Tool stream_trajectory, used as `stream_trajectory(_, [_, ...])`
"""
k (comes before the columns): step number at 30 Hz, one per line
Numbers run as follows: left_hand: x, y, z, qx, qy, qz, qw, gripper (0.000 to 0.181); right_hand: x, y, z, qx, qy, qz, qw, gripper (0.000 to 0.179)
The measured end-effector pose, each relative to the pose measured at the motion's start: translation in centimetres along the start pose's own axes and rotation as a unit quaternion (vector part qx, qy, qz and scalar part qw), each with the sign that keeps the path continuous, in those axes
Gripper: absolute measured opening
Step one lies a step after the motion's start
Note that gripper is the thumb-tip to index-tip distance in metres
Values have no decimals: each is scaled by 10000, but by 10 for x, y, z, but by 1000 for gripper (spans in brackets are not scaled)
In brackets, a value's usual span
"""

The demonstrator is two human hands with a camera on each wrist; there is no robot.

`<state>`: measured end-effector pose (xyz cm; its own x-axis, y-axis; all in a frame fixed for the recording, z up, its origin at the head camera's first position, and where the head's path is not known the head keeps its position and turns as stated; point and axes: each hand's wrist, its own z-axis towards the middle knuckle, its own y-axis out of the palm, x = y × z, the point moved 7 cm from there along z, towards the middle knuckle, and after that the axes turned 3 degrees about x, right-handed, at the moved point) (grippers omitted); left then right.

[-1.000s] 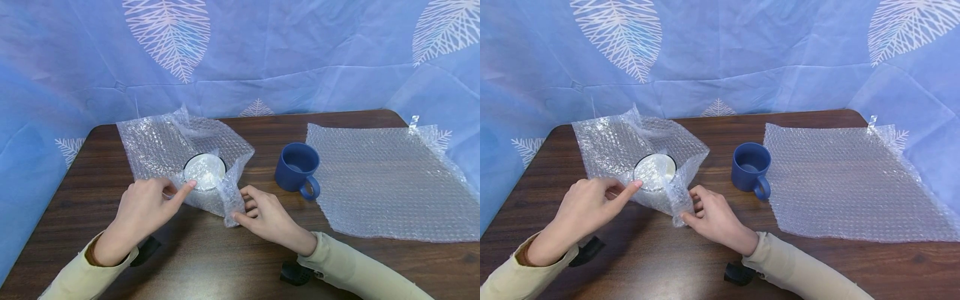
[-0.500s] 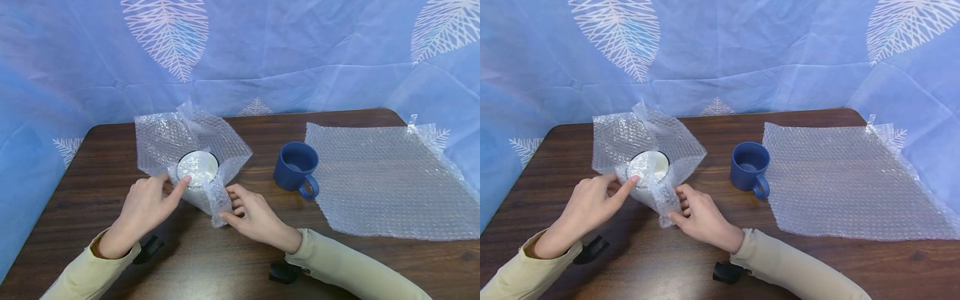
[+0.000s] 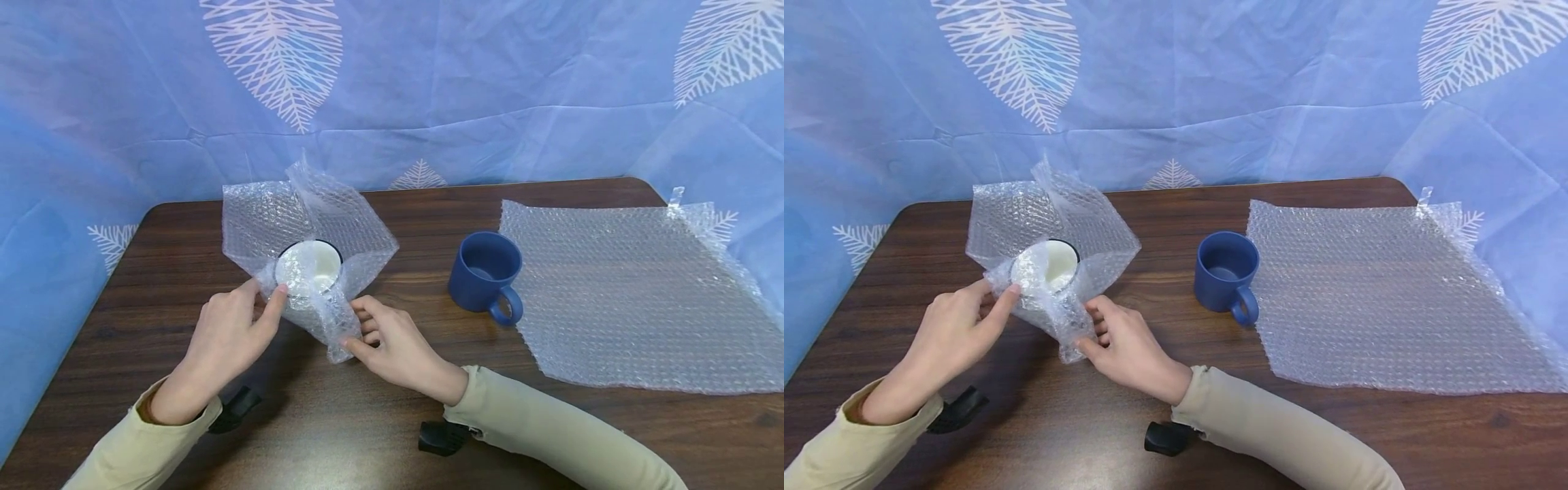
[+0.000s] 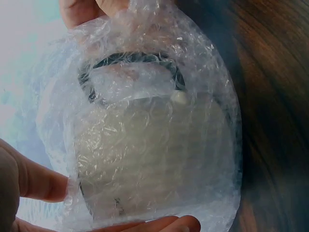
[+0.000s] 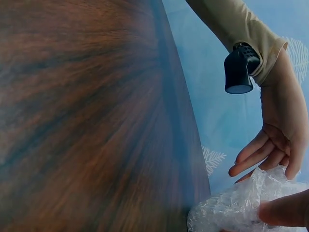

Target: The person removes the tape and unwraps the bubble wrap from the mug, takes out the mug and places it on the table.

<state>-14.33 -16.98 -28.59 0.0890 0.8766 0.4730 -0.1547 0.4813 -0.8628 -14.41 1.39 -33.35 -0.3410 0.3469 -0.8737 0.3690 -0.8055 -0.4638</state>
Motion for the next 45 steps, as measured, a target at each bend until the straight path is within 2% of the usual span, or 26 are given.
stream_trajectory(4, [-4,-1,1,-40,-6,-157,9999,37,-2,4,3,-24,21,150,9999,37])
stream_trajectory(14, [-15,3,2,-448,-220,-920,9945,38,2,8,1,-306,88,392,9987,43])
stream_trajectory(19, [-18,4,2,-537,-285,-1028,9928,40,5,8,-1,-327,246,543,9977,42])
stream_trajectory(25, [-20,2,3,-428,-171,-996,9940,36,6,9,-5,-366,412,697,9960,41])
stream_trajectory(32, [-23,-2,5,-234,-126,-869,9959,34,0,23,-2,-522,169,979,9937,38])
stream_trajectory(38, [-28,-3,6,-161,-188,-848,9961,34,-1,30,-1,-541,277,1211,9908,40])
stream_trajectory(42, [-33,-4,5,-201,-317,-808,9960,35,1,29,-3,-455,257,1021,9934,37])
stream_trajectory(45, [-38,-5,2,-204,-417,-779,9959,35,3,25,-5,-334,205,393,9985,35])
